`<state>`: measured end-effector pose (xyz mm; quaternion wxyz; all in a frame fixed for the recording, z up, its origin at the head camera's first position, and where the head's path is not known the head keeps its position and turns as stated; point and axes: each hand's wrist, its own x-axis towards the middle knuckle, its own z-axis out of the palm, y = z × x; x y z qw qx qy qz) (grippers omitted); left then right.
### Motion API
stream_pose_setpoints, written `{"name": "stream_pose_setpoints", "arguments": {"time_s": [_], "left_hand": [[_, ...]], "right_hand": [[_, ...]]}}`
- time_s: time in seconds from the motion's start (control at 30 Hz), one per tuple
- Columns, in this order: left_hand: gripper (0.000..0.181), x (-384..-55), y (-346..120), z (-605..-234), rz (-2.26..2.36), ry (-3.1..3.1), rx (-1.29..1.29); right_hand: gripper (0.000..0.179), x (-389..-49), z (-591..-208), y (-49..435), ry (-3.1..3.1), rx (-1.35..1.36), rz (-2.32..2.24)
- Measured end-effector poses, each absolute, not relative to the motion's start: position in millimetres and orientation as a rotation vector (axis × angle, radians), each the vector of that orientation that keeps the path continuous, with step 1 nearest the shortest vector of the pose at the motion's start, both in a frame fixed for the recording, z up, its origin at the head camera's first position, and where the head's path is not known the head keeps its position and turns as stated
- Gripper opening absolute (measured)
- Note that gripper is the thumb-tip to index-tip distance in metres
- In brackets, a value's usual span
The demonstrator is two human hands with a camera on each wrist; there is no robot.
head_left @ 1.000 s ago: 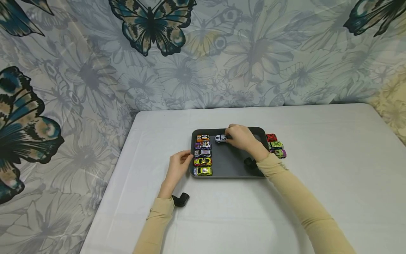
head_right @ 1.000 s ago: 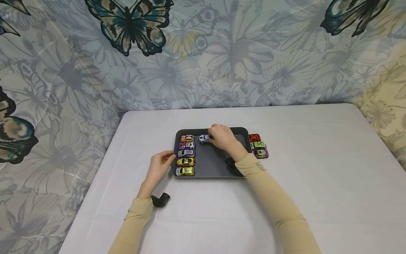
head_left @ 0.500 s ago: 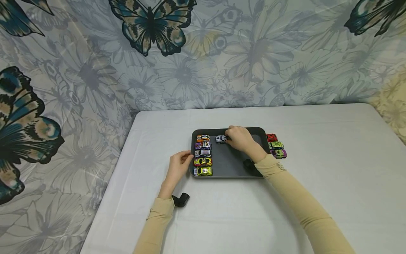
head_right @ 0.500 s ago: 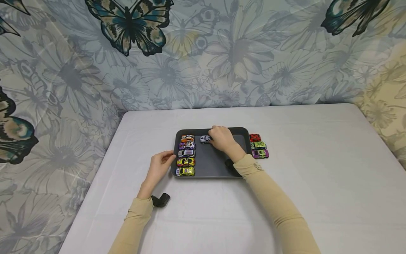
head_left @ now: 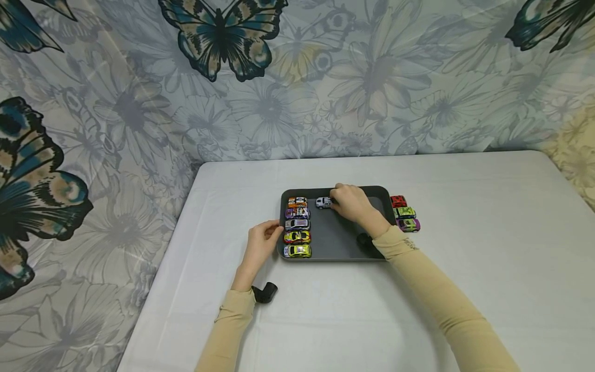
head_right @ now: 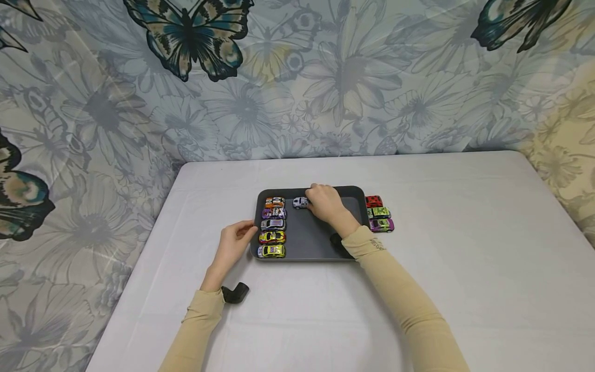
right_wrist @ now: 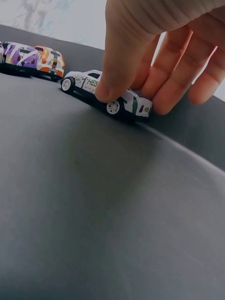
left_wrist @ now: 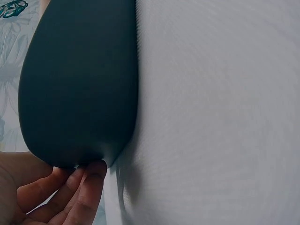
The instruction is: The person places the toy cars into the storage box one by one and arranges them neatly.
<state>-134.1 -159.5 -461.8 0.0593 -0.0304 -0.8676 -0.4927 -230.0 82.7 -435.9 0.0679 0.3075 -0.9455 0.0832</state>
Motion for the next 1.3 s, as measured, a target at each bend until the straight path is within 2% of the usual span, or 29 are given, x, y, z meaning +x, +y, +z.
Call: {"name": "stream_pose_setpoints", "arguments": {"time_s": [0.4, 0.73, 1.3], "left_hand": [[0.024, -133.7, -158.4, -461.6, -1.492, -2.634, -0.086], [0.024, -132.7, -159.0, -462.4, -1.496, -2.644, -0.081], [0.024, -133.5, -159.2, -460.1, -1.486, -2.647, -0.084]], "right_hand": [[0.019, -227.9, -435.0, 84.6, -2.852, 0.915, 0.253], [0.026, -225.0, -421.6, 91.9, -2.798, 0.935, 0.234], [0.026, -206.8, -379.8, 143.4, -2.644, 0.907, 0.361]]}}
